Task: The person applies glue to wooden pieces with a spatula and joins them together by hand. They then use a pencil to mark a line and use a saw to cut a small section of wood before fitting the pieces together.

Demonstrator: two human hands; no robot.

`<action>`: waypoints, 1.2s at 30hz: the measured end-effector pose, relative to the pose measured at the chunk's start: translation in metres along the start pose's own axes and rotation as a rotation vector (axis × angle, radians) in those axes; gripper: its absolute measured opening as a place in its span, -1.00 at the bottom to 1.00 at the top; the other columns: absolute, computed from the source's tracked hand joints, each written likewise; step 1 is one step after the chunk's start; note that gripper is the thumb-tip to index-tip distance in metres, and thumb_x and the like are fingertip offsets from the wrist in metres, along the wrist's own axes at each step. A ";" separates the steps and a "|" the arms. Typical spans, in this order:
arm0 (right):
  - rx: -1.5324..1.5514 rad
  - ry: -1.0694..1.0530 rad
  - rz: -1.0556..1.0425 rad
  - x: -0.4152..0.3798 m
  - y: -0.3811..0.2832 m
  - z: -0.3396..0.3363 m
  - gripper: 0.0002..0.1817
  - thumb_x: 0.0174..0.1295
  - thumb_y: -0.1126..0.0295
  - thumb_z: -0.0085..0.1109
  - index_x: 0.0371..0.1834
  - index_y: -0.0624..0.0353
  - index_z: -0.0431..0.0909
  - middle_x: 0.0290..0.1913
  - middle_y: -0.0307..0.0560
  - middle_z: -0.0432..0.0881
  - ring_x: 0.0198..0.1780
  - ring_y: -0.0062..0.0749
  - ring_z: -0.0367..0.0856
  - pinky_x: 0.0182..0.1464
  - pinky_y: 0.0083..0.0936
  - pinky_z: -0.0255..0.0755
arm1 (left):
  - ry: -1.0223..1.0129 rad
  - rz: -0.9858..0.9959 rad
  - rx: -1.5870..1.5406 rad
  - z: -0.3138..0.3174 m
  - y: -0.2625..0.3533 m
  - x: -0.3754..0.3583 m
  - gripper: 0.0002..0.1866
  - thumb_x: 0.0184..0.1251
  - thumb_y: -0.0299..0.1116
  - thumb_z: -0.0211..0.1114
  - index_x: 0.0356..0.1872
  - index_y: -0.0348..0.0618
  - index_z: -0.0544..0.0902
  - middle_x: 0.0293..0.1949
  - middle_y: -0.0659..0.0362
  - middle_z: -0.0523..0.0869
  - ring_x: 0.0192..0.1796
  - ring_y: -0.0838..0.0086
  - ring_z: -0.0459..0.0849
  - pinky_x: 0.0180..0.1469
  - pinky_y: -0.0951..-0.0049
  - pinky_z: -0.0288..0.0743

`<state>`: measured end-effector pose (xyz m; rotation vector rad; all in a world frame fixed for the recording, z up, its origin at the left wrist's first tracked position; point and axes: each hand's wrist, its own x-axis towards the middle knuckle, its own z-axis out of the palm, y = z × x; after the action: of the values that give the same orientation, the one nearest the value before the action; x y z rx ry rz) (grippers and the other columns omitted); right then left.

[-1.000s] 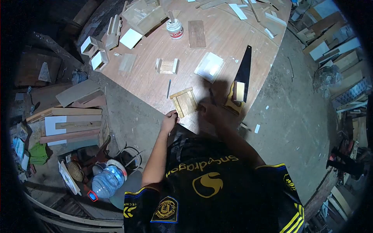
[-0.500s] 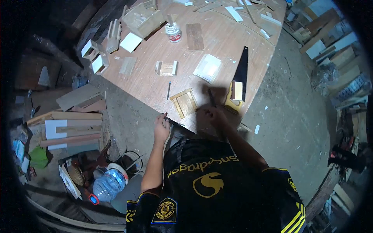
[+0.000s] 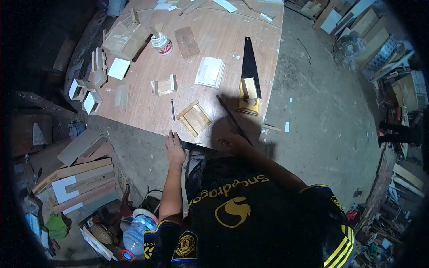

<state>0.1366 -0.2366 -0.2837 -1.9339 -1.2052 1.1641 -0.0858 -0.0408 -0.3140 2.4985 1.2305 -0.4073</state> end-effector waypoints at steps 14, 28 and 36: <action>-0.592 0.674 0.238 0.006 0.046 -0.051 -0.56 0.03 0.44 0.24 0.06 0.08 0.55 -0.10 0.04 0.49 -0.12 0.01 0.52 -0.03 -0.17 0.44 | -0.119 -0.187 0.171 -0.013 0.009 0.020 -0.22 0.35 -0.37 -0.06 0.54 -0.03 -0.20 0.58 0.30 -0.31 0.57 -0.02 -0.38 0.47 -0.24 -0.46; -0.359 0.695 -0.036 0.028 0.004 -0.049 -0.80 0.20 0.34 0.18 -0.14 0.12 0.64 -0.21 0.05 0.61 -0.12 -0.02 0.54 -0.03 -0.23 0.42 | -0.255 -0.154 0.176 -0.029 0.017 0.001 -0.29 0.37 -0.40 -0.08 0.53 -0.13 -0.08 0.58 0.23 -0.23 0.56 -0.07 -0.38 0.46 -0.28 -0.44; -0.053 0.179 -0.175 0.137 -0.026 -0.021 -0.77 0.23 0.43 0.10 -0.11 0.22 0.65 -0.13 0.08 0.66 -0.13 -0.17 0.64 -0.05 -0.39 0.49 | -0.096 -0.157 0.199 -0.010 0.008 -0.001 -0.28 0.38 -0.33 -0.05 0.53 -0.03 -0.07 0.58 0.30 -0.23 0.56 -0.10 -0.39 0.44 -0.34 -0.46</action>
<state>0.1743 -0.1023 -0.3044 -1.8841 -1.2899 0.8593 -0.0790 -0.0424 -0.3035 2.5167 1.4150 -0.7121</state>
